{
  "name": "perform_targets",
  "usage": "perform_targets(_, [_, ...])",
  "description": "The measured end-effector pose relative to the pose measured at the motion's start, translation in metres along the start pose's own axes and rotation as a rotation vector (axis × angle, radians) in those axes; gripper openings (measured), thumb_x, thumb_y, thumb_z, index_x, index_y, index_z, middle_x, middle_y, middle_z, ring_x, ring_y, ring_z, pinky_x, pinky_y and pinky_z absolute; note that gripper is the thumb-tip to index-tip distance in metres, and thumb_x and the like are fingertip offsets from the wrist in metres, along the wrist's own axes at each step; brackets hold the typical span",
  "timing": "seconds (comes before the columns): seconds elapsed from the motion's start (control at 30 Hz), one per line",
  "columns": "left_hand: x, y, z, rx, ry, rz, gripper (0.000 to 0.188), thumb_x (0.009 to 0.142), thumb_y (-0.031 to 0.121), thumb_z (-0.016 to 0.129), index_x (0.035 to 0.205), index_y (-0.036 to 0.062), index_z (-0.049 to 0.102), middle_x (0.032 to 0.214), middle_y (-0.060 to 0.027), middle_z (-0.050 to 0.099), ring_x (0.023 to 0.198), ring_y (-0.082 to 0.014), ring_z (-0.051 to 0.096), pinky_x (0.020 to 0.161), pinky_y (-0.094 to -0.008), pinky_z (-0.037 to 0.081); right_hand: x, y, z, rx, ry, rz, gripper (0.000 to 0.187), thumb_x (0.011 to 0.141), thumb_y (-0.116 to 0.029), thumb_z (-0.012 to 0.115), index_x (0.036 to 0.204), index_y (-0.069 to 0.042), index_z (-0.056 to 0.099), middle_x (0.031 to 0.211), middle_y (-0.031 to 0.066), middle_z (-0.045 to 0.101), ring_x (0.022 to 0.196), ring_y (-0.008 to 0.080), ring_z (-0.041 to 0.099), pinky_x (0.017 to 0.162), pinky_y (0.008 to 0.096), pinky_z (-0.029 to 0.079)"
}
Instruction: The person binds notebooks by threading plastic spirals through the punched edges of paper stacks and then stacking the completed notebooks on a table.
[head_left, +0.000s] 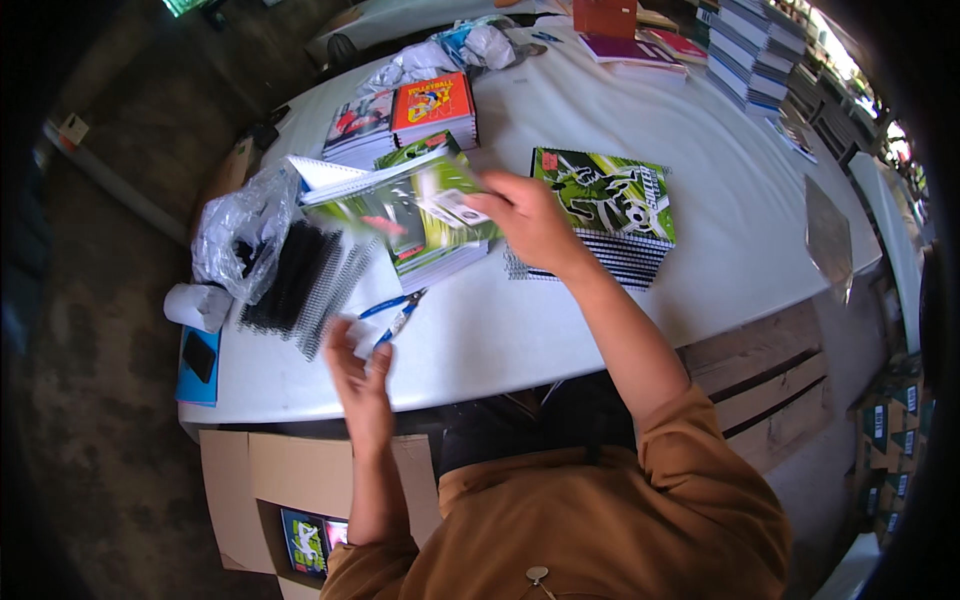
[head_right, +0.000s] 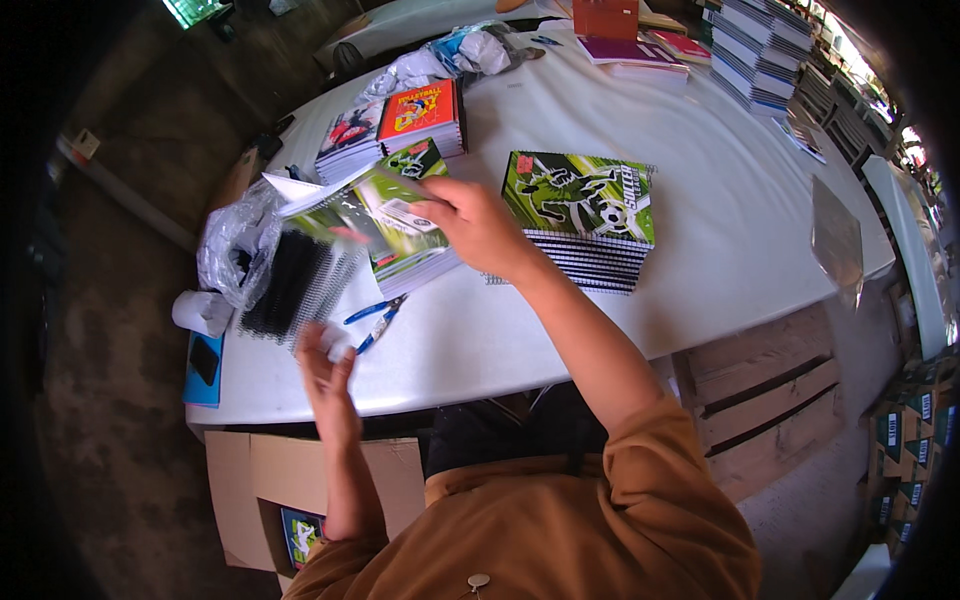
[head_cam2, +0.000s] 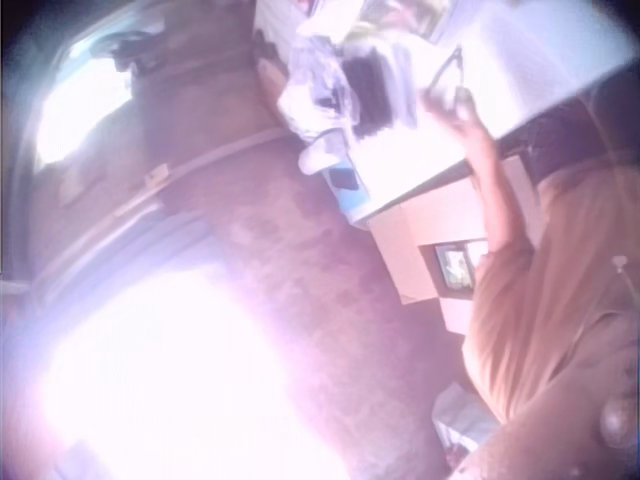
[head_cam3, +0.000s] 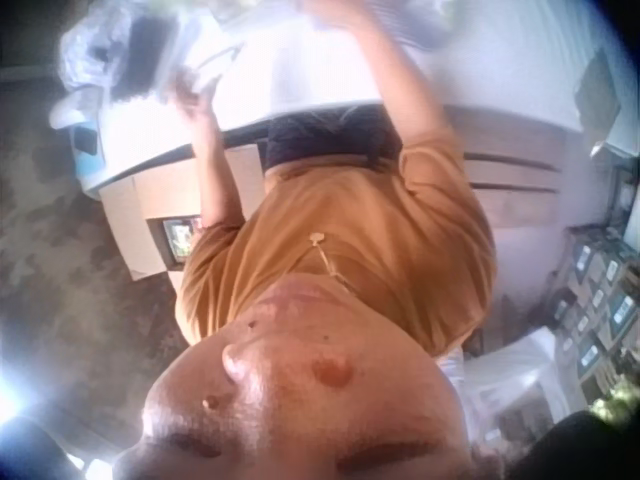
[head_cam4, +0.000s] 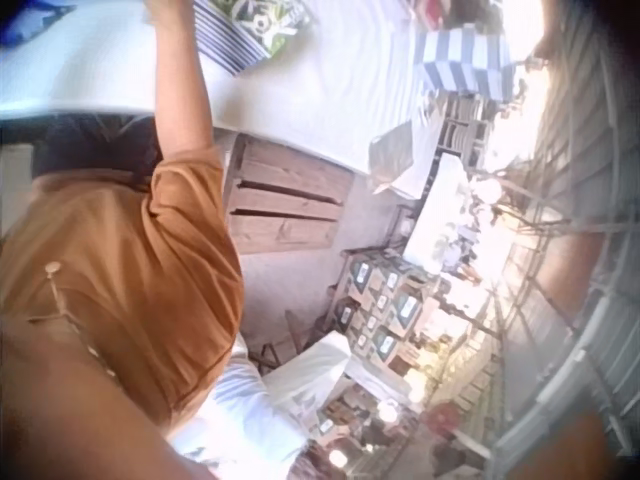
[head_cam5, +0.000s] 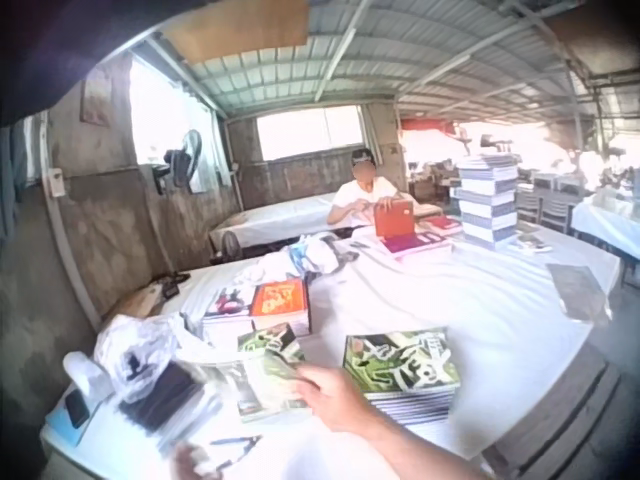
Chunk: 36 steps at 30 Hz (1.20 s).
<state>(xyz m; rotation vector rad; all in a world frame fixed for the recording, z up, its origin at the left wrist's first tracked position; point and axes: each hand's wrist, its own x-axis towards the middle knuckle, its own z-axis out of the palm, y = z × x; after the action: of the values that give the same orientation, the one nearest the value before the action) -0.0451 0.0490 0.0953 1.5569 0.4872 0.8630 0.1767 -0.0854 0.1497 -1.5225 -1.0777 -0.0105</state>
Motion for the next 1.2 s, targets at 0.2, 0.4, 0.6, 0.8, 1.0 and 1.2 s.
perform_targets(0.2, [0.020,-0.035,0.007,-0.138,-0.157,-0.164,0.042,0.067,-0.007,0.060,0.107,-0.0026,0.050,0.104,-0.0098,0.058,0.099,-0.0224,0.054,0.091,-0.0324,0.038,-0.116,0.016,-0.026,0.274,0.134,0.086,0.014,0.086,-0.009,0.060,0.095,0.002,0.059,0.083,0.0040,0.060,0.073,0.0068,0.050,0.065,0.0247,0.043])
perform_targets(0.4, [-0.003,-0.102,0.035,0.304,-0.465,-0.110,0.044,0.070,-0.004,0.061,0.113,-0.0023,0.049,0.110,-0.0114,0.055,0.105,-0.0215,0.050,0.095,-0.0311,0.034,-0.187,0.066,-0.021,0.429,0.200,0.397,0.021,0.083,-0.007,0.064,0.102,0.000,0.057,0.096,0.0037,0.061,0.091,0.0088,0.055,0.083,0.0252,0.045])
perform_targets(0.6, [-0.003,-0.088,0.063,-0.132,-0.322,-0.148,0.038,0.075,-0.009,0.055,0.111,-0.0011,0.050,0.105,-0.0075,0.058,0.095,-0.0144,0.054,0.086,-0.0261,0.041,-0.177,0.060,-0.019,0.482,0.251,0.424,0.025,0.079,-0.007,0.070,0.100,-0.001,0.058,0.095,0.0043,0.063,0.086,0.0085,0.057,0.080,0.0258,0.046])
perform_targets(0.8, [-0.004,-0.094,0.060,0.186,-0.425,-0.221,0.025,0.074,-0.003,0.060,0.099,-0.0031,0.058,0.093,-0.0077,0.064,0.083,-0.0143,0.058,0.078,-0.0270,0.045,-0.177,0.068,-0.024,0.426,0.176,0.508,0.034,0.072,-0.004,0.074,0.100,-0.002,0.057,0.098,0.0053,0.063,0.093,0.0112,0.057,0.085,0.0272,0.045])
perform_targets(1.0, [-0.001,-0.097,0.055,0.499,-0.436,-0.081,0.033,0.074,0.001,0.067,0.104,-0.0040,0.055,0.096,-0.0098,0.063,0.085,-0.0172,0.060,0.081,-0.0287,0.046,-0.147,0.056,-0.036,0.341,0.058,0.357,0.035,0.070,-0.006,0.076,0.095,-0.002,0.052,0.097,0.0063,0.061,0.088,0.0103,0.056,0.077,0.0270,0.046])
perform_targets(1.2, [-0.015,-0.084,0.055,-0.125,-0.365,-0.094,0.028,0.078,-0.010,0.057,0.103,-0.0001,0.048,0.101,-0.0075,0.054,0.096,-0.0146,0.052,0.086,-0.0268,0.042,-0.156,0.036,-0.017,0.367,0.090,0.291,0.020,0.074,-0.006,0.074,0.091,0.000,0.065,0.082,0.0042,0.067,0.076,0.0077,0.059,0.070,0.0247,0.049])
